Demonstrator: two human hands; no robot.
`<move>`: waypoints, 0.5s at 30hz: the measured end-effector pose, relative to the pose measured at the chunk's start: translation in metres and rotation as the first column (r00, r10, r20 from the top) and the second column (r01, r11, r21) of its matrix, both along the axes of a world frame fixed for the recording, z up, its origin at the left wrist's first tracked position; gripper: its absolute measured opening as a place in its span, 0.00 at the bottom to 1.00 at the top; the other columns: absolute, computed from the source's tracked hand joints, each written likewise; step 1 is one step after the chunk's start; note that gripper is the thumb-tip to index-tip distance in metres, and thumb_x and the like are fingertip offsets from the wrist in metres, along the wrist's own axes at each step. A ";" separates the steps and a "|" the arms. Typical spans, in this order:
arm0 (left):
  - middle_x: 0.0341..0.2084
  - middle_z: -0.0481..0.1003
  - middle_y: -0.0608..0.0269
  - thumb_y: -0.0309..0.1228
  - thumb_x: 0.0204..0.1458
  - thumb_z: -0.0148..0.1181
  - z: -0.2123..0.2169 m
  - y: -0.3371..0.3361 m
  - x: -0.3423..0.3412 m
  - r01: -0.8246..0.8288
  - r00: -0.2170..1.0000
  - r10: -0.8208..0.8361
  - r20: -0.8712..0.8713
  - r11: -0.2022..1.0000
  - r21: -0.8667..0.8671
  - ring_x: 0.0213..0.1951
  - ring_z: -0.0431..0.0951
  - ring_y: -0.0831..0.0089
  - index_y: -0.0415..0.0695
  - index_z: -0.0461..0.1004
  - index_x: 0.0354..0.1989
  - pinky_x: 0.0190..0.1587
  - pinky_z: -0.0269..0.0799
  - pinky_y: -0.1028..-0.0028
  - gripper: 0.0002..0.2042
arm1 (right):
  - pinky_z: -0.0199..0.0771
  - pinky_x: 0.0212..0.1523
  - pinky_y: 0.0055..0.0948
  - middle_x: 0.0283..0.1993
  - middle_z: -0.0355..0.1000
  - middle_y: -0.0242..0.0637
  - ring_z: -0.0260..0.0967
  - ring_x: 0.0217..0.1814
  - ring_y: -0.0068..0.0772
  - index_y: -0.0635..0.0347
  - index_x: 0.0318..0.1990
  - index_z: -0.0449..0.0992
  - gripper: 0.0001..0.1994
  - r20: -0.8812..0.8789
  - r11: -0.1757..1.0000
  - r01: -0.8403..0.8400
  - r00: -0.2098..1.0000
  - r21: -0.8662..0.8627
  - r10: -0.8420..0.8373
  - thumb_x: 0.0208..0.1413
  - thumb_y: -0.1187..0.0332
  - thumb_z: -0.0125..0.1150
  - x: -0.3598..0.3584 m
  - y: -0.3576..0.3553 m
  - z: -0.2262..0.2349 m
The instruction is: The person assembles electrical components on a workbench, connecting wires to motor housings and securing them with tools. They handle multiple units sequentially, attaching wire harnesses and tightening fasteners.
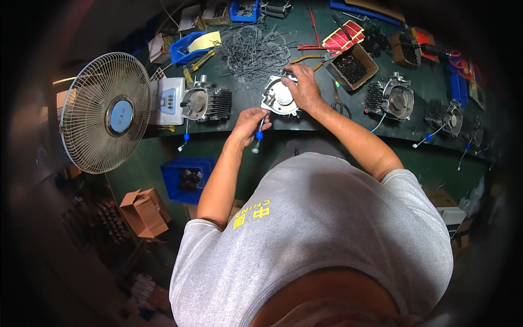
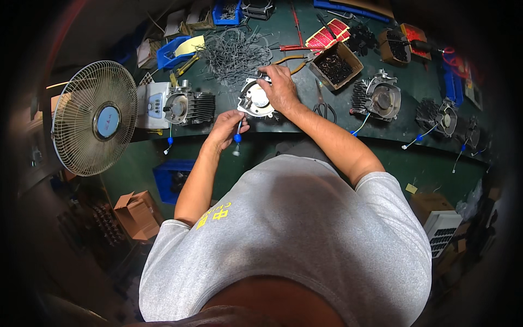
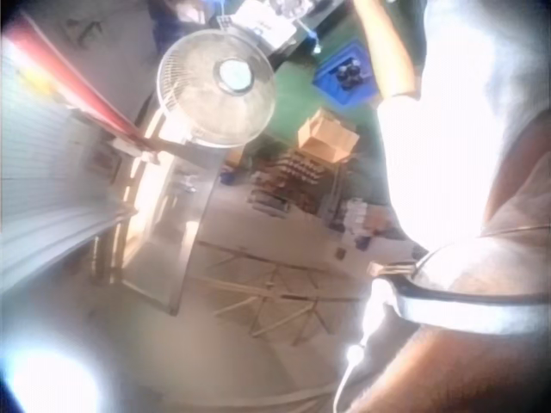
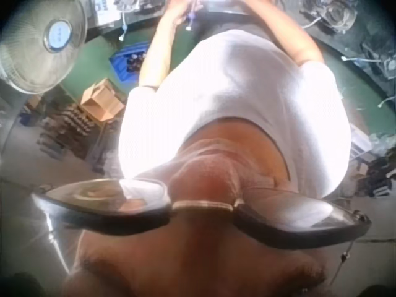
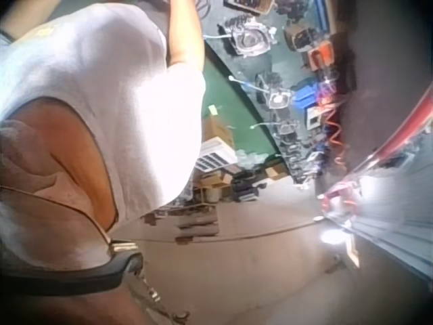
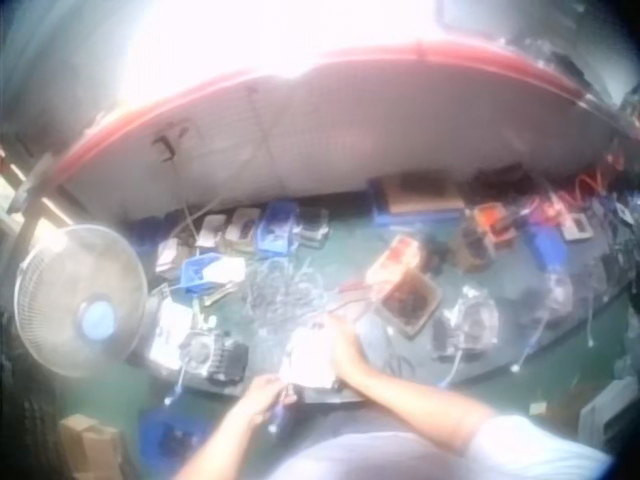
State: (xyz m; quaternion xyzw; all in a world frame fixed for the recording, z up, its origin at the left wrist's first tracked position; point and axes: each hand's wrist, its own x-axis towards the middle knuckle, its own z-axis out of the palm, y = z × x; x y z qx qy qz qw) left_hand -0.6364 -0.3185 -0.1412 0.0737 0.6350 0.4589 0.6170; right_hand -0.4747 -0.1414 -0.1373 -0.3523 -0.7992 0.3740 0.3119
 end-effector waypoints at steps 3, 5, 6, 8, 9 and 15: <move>0.29 0.75 0.59 0.28 0.56 0.67 -0.006 -0.001 0.007 0.240 0.725 -0.090 -0.683 0.962 0.128 0.30 0.77 0.66 0.38 0.75 0.33 0.35 0.78 0.67 0.07 | 0.67 0.62 0.44 0.53 0.75 0.45 0.65 0.62 0.52 0.58 0.53 0.76 0.17 0.007 1.000 -0.002 1.000 -0.004 0.002 0.57 0.66 0.68 -0.001 0.000 -0.002; 0.28 0.74 0.52 0.26 0.49 0.70 -0.001 0.001 0.019 0.394 0.231 0.025 -0.973 0.912 0.117 0.29 0.75 0.56 0.38 0.74 0.31 0.34 0.71 0.61 0.09 | 0.67 0.62 0.45 0.53 0.75 0.44 0.66 0.62 0.52 0.58 0.52 0.76 0.17 0.005 1.000 0.007 1.000 0.007 -0.007 0.57 0.66 0.68 0.000 0.001 -0.006; 0.27 0.74 0.53 0.25 0.50 0.69 -0.001 0.001 0.021 0.362 0.290 0.027 -0.957 0.922 0.136 0.29 0.75 0.58 0.38 0.74 0.31 0.34 0.71 0.62 0.08 | 0.67 0.62 0.45 0.53 0.75 0.44 0.66 0.62 0.52 0.58 0.52 0.76 0.17 0.008 1.000 0.003 1.000 0.005 -0.003 0.57 0.66 0.68 0.000 0.001 -0.005; 0.27 0.73 0.54 0.24 0.51 0.68 -0.001 0.001 0.022 0.296 0.405 0.035 -0.914 0.941 0.168 0.29 0.75 0.61 0.37 0.74 0.31 0.35 0.72 0.64 0.07 | 0.66 0.63 0.45 0.53 0.75 0.44 0.66 0.62 0.52 0.58 0.52 0.76 0.17 0.015 1.000 -0.003 1.000 0.003 0.003 0.57 0.66 0.68 0.000 0.001 -0.004; 0.27 0.74 0.60 0.25 0.54 0.63 -0.009 -0.003 0.018 0.249 0.580 0.006 -0.814 0.951 0.185 0.29 0.75 0.69 0.37 0.74 0.30 0.35 0.71 0.66 0.06 | 0.66 0.63 0.45 0.53 0.75 0.44 0.65 0.62 0.53 0.58 0.52 0.76 0.17 0.013 1.000 -0.010 1.000 0.005 0.010 0.57 0.66 0.67 0.000 0.000 -0.004; 0.27 0.75 0.69 0.30 0.64 0.56 -0.021 0.002 -0.008 0.163 0.967 -0.124 -0.221 0.972 0.171 0.29 0.72 0.81 0.39 0.76 0.33 0.34 0.69 0.78 0.09 | 0.66 0.62 0.45 0.53 0.76 0.45 0.66 0.61 0.53 0.59 0.52 0.76 0.17 0.025 1.000 -0.009 1.000 -0.002 0.009 0.57 0.67 0.67 0.000 0.001 -0.003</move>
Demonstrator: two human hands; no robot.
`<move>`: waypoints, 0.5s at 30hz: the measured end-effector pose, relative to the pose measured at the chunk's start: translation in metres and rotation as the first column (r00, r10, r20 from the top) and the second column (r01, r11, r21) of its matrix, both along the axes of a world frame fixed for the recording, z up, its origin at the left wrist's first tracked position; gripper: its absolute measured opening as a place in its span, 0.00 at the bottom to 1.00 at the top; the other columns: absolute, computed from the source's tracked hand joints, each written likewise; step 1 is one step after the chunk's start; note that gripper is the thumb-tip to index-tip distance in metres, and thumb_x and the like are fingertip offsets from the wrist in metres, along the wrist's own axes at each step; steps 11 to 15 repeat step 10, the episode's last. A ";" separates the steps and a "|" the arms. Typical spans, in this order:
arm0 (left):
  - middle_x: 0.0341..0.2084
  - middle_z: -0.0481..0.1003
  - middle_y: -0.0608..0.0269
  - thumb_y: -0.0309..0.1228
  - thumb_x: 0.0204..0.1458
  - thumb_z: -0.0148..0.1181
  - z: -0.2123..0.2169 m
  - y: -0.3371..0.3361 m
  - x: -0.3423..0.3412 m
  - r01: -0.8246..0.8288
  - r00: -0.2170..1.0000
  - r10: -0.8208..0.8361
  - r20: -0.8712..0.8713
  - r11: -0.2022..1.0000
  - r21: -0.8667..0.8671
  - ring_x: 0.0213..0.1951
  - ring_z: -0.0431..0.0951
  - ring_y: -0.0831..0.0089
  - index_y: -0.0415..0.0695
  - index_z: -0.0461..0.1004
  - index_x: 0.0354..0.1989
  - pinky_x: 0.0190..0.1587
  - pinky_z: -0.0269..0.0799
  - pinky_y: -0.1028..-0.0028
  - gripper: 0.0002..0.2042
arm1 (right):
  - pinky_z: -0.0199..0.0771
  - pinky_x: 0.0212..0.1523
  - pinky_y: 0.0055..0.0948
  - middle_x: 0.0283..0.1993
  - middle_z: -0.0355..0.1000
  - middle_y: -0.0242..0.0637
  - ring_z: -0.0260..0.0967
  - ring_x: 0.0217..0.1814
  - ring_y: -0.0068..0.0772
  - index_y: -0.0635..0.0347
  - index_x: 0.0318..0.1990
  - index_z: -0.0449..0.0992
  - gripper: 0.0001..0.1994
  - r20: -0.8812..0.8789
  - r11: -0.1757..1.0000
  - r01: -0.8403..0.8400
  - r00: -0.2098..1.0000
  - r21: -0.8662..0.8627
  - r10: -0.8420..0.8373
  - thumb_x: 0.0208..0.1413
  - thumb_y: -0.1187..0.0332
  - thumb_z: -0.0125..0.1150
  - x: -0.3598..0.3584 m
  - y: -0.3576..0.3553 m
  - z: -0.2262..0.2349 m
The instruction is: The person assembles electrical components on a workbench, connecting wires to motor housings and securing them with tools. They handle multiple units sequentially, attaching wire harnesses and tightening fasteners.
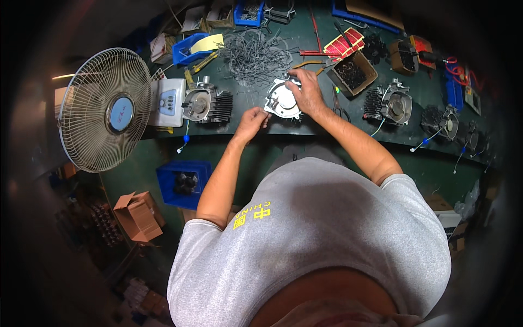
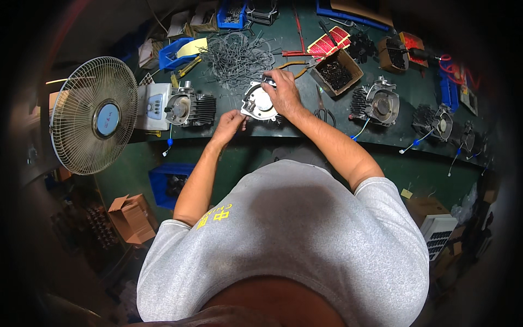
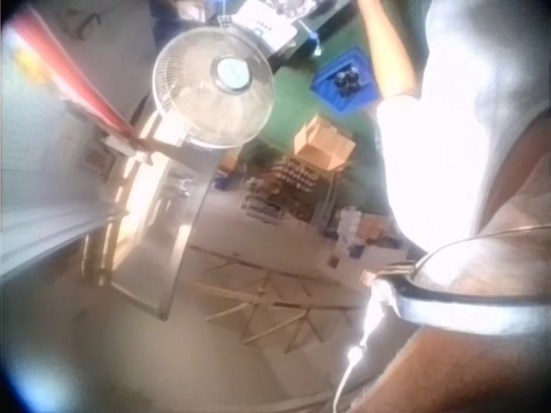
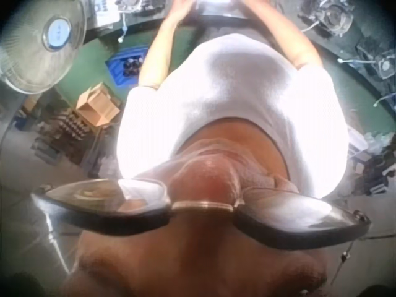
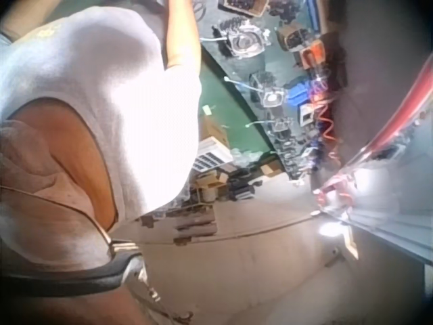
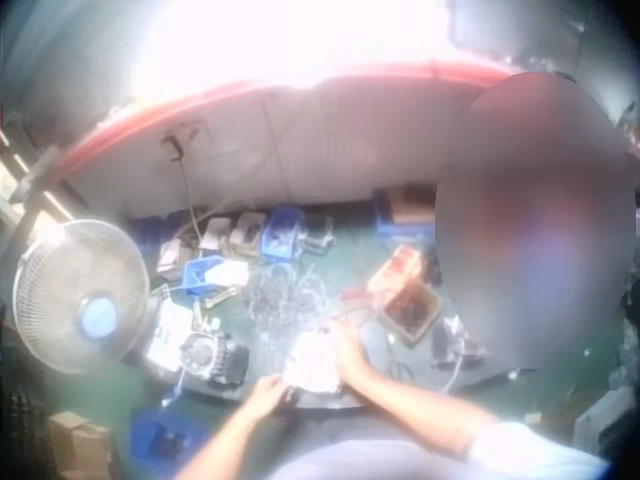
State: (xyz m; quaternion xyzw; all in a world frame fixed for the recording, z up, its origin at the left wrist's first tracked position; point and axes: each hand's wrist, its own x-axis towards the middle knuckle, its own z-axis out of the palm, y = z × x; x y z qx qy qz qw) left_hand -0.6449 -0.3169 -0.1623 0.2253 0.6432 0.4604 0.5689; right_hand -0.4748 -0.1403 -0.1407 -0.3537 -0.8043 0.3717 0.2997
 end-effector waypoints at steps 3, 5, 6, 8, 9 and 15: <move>0.25 0.75 0.70 0.29 0.61 0.61 0.007 0.000 -0.006 0.046 0.983 -0.038 -0.180 0.998 0.037 0.28 0.71 0.81 0.38 0.77 0.33 0.33 0.69 0.78 0.07 | 0.66 0.62 0.45 0.52 0.76 0.45 0.66 0.61 0.53 0.59 0.52 0.76 0.17 -0.033 0.999 0.006 0.999 0.038 -0.005 0.56 0.67 0.68 -0.001 -0.001 -0.003; 0.24 0.75 0.71 0.28 0.57 0.65 0.014 -0.004 -0.004 0.060 0.937 -0.023 -0.349 0.993 0.097 0.26 0.71 0.81 0.37 0.77 0.32 0.33 0.68 0.78 0.07 | 0.68 0.61 0.44 0.51 0.75 0.45 0.66 0.60 0.53 0.58 0.51 0.76 0.16 -0.024 0.999 0.004 1.000 0.035 -0.003 0.56 0.67 0.68 -0.002 -0.001 0.000; 0.23 0.75 0.69 0.29 0.55 0.68 0.015 -0.005 -0.002 0.082 0.867 -0.011 -0.498 0.989 0.121 0.27 0.70 0.82 0.37 0.77 0.31 0.33 0.68 0.78 0.08 | 0.68 0.61 0.44 0.51 0.75 0.45 0.66 0.60 0.53 0.58 0.52 0.76 0.17 -0.016 0.999 0.003 1.000 0.034 -0.002 0.56 0.67 0.68 -0.003 -0.001 0.001; 0.23 0.74 0.71 0.29 0.57 0.66 0.016 -0.008 0.006 0.075 0.817 0.014 -0.577 0.989 0.130 0.27 0.69 0.84 0.38 0.78 0.31 0.31 0.66 0.78 0.08 | 0.67 0.62 0.45 0.52 0.75 0.45 0.66 0.61 0.53 0.57 0.53 0.75 0.17 -0.006 1.000 -0.007 1.000 0.025 0.007 0.56 0.66 0.68 -0.002 -0.003 0.003; 0.22 0.74 0.72 0.29 0.58 0.66 0.018 -0.007 0.008 0.075 0.788 0.025 -0.615 0.988 0.137 0.26 0.68 0.85 0.38 0.78 0.32 0.31 0.65 0.79 0.07 | 0.67 0.62 0.45 0.52 0.75 0.45 0.65 0.62 0.53 0.57 0.53 0.75 0.18 -0.006 1.000 -0.010 1.000 0.020 0.010 0.56 0.66 0.68 -0.001 -0.003 0.002; 0.22 0.74 0.72 0.29 0.58 0.66 0.019 -0.002 0.008 0.081 0.790 0.025 -0.612 0.986 0.144 0.26 0.68 0.85 0.38 0.78 0.32 0.31 0.65 0.79 0.07 | 0.67 0.62 0.45 0.52 0.76 0.46 0.67 0.60 0.53 0.59 0.53 0.76 0.18 -0.017 0.999 0.004 1.000 0.034 -0.004 0.57 0.65 0.68 -0.001 -0.001 -0.002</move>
